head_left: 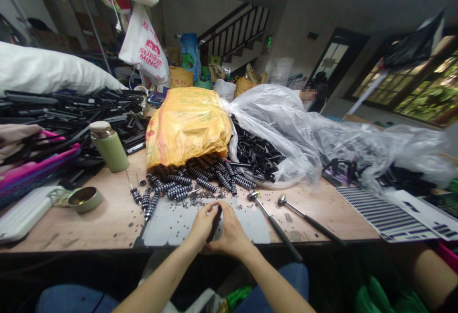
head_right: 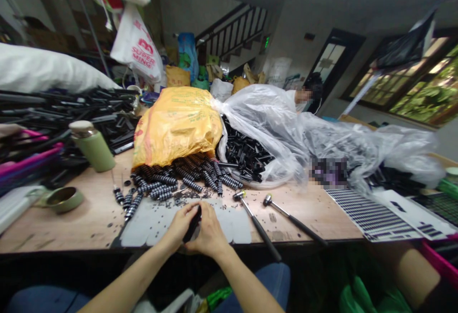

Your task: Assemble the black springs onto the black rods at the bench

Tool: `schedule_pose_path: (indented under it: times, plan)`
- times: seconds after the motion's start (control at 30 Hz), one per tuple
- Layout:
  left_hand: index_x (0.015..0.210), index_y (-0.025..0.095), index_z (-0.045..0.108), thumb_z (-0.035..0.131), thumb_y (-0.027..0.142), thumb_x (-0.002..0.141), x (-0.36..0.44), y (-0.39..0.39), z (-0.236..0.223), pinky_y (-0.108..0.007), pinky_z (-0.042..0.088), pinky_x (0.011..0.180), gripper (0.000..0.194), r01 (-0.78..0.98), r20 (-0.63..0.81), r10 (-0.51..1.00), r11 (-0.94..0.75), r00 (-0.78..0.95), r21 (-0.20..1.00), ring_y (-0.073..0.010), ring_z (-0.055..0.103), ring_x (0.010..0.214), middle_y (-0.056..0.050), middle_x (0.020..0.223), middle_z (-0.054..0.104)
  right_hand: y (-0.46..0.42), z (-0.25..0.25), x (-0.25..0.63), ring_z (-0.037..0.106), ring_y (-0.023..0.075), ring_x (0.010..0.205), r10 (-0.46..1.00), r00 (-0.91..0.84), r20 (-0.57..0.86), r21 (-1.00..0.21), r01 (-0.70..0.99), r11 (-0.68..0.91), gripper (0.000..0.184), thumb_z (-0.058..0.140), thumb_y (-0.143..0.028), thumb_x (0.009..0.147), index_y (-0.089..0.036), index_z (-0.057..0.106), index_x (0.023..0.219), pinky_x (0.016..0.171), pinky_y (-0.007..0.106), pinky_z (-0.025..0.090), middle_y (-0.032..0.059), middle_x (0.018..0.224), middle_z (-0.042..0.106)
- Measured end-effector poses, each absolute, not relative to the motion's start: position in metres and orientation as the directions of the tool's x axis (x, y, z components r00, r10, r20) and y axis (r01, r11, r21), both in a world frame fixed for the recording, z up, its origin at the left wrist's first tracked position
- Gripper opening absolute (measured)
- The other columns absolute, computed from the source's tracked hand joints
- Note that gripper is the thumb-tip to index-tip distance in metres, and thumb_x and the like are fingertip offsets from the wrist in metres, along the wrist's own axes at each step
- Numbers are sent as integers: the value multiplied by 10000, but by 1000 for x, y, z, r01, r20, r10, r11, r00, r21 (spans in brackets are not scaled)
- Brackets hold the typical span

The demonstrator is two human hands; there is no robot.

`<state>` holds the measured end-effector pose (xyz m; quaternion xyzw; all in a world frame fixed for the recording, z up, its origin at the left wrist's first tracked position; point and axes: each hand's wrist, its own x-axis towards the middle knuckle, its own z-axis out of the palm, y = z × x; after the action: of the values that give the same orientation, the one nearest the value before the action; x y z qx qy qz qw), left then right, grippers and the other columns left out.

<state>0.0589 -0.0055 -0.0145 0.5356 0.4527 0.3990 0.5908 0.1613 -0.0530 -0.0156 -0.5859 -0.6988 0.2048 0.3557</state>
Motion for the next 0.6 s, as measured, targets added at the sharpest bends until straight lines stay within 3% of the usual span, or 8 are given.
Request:
schedule_pose_path:
  times: [0.07, 0.13, 0.23, 0.33, 0.43, 0.5, 0.6]
  plan:
    - [1060, 154, 584, 543, 167, 689, 60, -11, -34, -398, 457, 843, 373, 239, 190, 939, -262, 285, 935, -209, 568, 889, -85, 950, 593, -53, -28, 162, 307, 285, 1244, 970, -37, 242, -659, 728, 192, 953, 688, -242, 501, -86, 223, 1318, 1046, 425, 272, 191, 1311, 354]
    - [1156, 150, 530, 489, 100, 711, 60, -14, -51, -418, 440, 868, 450, 400, 359, 855, -498, 374, 769, -218, 539, 947, -107, 1003, 583, -57, -36, 169, 297, 272, 1258, 976, -62, 208, -597, 782, 177, 879, 640, -219, 569, -79, 219, 1328, 1037, 411, 290, 191, 1334, 340]
    - [1199, 144, 487, 387, 52, 787, 54, -13, -66, -356, 482, 789, 433, 465, 450, 685, -724, 573, 511, -190, 556, 899, -112, 975, 602, -67, -37, 203, 351, 276, 1225, 984, 52, 173, -409, 912, 23, 725, 609, -255, 666, -98, 302, 1303, 978, 394, 357, 178, 1304, 386]
    - [1158, 142, 511, 398, 84, 832, 42, -6, -65, -328, 478, 713, 350, 459, 482, 526, -849, 701, 260, -182, 566, 835, -106, 923, 616, -79, -32, 253, 498, 322, 1035, 867, 445, 226, -102, 896, -433, 334, 523, -305, 787, -102, 540, 1052, 802, 424, 435, 193, 1057, 537]
    - [1108, 145, 541, 435, 122, 844, 34, 2, -57, -383, 424, 743, 285, 505, 496, 489, -856, 718, 114, -202, 562, 841, -93, 909, 631, -92, -27, 284, 564, 288, 888, 822, 519, 234, 56, 837, -544, 219, 445, -290, 848, -120, 576, 808, 689, 357, 444, 164, 881, 579]
    - [1091, 156, 553, 437, 126, 848, 31, 5, -53, -405, 376, 789, 271, 526, 503, 490, -847, 712, 79, -206, 554, 873, -84, 919, 641, -100, -25, 284, 597, 236, 777, 841, 508, 189, -38, 859, -510, 232, 400, -289, 873, -138, 548, 776, 637, 302, 435, 136, 832, 600]
    - [1103, 174, 554, 421, 95, 842, 31, 4, -49, -404, 328, 820, 303, 535, 484, 494, -843, 723, 61, -205, 540, 917, -72, 944, 649, -112, -21, 258, 591, 176, 600, 879, 454, 148, -375, 848, -375, 325, 265, -347, 917, -173, 504, 784, 553, 244, 401, 63, 669, 605]
